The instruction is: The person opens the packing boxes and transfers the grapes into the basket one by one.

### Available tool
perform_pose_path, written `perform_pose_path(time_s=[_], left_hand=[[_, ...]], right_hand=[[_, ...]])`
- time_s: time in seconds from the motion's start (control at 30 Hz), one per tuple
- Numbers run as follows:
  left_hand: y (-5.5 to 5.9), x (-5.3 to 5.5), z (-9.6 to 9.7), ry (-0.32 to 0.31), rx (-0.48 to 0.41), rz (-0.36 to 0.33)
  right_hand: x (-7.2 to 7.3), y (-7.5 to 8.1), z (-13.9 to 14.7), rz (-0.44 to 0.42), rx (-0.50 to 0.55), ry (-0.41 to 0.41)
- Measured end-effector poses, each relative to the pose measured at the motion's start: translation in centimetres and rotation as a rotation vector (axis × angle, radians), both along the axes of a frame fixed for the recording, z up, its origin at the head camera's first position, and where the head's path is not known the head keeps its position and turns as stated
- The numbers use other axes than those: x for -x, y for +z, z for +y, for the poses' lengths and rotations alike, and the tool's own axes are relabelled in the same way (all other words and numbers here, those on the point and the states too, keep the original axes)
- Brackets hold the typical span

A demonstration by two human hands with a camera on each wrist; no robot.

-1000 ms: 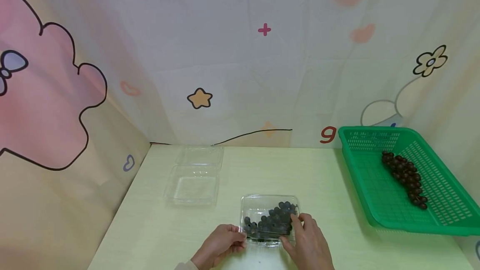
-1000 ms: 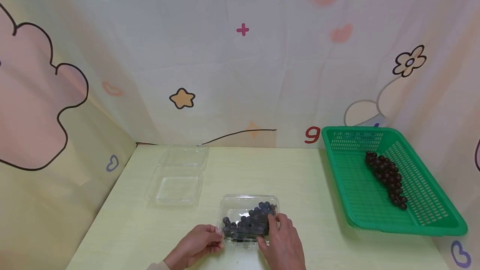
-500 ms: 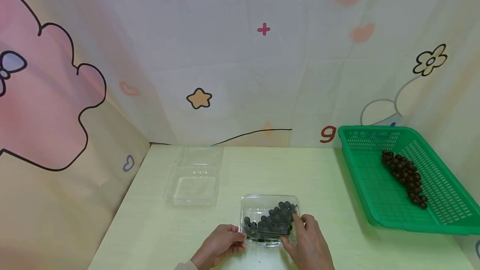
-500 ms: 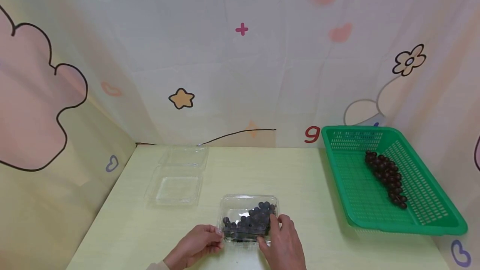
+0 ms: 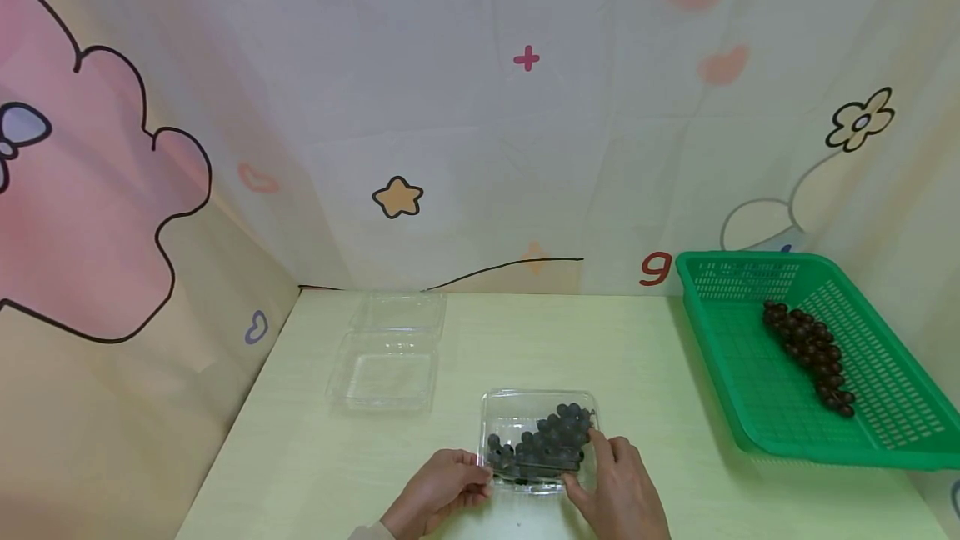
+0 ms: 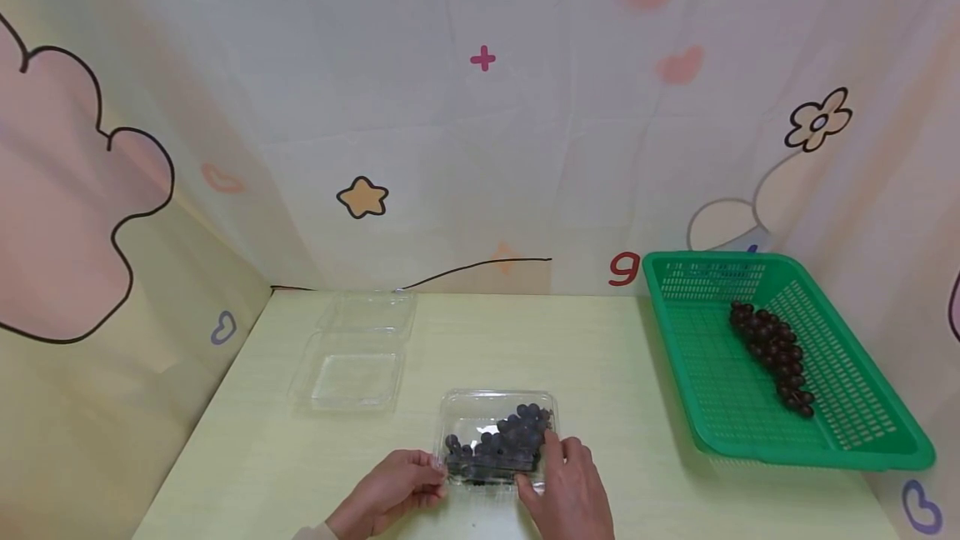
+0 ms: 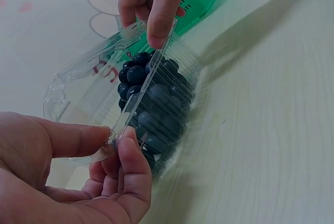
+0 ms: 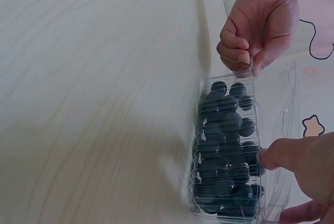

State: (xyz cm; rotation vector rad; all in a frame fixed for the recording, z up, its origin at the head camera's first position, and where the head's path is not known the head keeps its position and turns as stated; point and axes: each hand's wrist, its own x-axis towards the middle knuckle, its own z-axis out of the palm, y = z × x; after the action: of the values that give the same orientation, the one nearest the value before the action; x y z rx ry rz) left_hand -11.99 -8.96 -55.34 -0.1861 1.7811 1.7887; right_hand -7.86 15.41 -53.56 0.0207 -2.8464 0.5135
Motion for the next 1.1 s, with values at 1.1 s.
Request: perform_pose_path(time_s=[1.1], left_hand=[[0.44,-0.06,0.07,0.007,0.011,-0.001]], right_hand=[[-0.11,-0.15,-0.25,0.017,0.094,-0.027]])
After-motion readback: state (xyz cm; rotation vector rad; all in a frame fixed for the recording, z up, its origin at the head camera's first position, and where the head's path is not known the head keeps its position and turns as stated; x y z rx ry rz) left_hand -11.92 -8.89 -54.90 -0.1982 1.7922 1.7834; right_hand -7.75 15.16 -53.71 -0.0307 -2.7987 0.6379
